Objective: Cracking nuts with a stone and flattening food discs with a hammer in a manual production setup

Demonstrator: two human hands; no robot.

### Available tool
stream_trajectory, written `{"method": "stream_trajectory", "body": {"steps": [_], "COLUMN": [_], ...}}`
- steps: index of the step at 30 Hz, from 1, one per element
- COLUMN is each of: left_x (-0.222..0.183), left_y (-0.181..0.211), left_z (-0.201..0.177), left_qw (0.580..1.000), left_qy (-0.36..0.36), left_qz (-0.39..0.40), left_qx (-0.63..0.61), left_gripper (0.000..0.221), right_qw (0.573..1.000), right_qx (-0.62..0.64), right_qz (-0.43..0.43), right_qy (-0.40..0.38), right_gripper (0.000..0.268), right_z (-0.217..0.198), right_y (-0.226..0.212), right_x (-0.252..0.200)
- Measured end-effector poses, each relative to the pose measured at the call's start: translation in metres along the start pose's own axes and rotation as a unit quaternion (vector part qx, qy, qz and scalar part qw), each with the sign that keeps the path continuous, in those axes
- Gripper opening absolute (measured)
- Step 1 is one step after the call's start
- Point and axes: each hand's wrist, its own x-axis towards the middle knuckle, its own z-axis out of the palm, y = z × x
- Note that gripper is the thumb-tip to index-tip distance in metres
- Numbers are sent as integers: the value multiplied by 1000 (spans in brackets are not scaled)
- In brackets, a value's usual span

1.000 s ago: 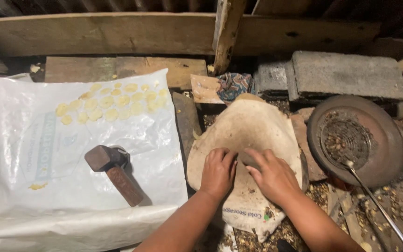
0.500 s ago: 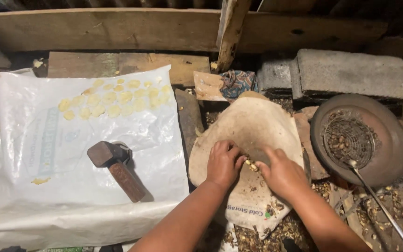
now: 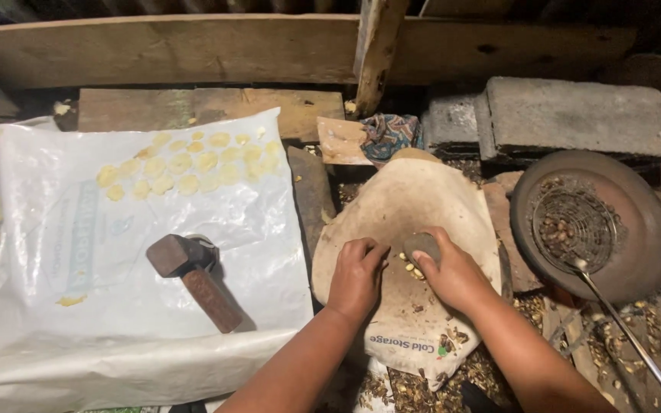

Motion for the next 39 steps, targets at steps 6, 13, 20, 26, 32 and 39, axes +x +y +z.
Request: {"method": "stream_trajectory", "body": {"steps": [6, 13, 20, 26, 32, 39], "left_x": [5, 14, -2, -4, 12, 5], "left_y": [0, 0, -1, 0, 3, 5], "left_z": [1, 15, 0, -8, -7, 2], "left_qw": [999, 999, 999, 1000, 998, 997], "left_qy": [18, -19, 24, -1, 53, 48], "left_qz": [-37, -18, 7, 16, -18, -47], "left_qx": [-28, 20, 41, -7, -35, -41], "left_gripper": [12, 20, 31, 24, 8, 13], "right_qw": [975, 978, 971, 999, 999, 966], "right_qx": [-201, -195, -140, -9, -40, -226], "right_qz": [-92, -65, -164, -17, -21, -118], "right_qy": [27, 26, 107, 28, 15, 50], "right_gripper": [47, 52, 51, 57, 54, 54], "right_z": [-2, -8, 12, 7, -1, 18], "right_y": [-5, 2, -11, 1, -12, -10], "right_x": [-3, -18, -18, -3, 13, -3]}}
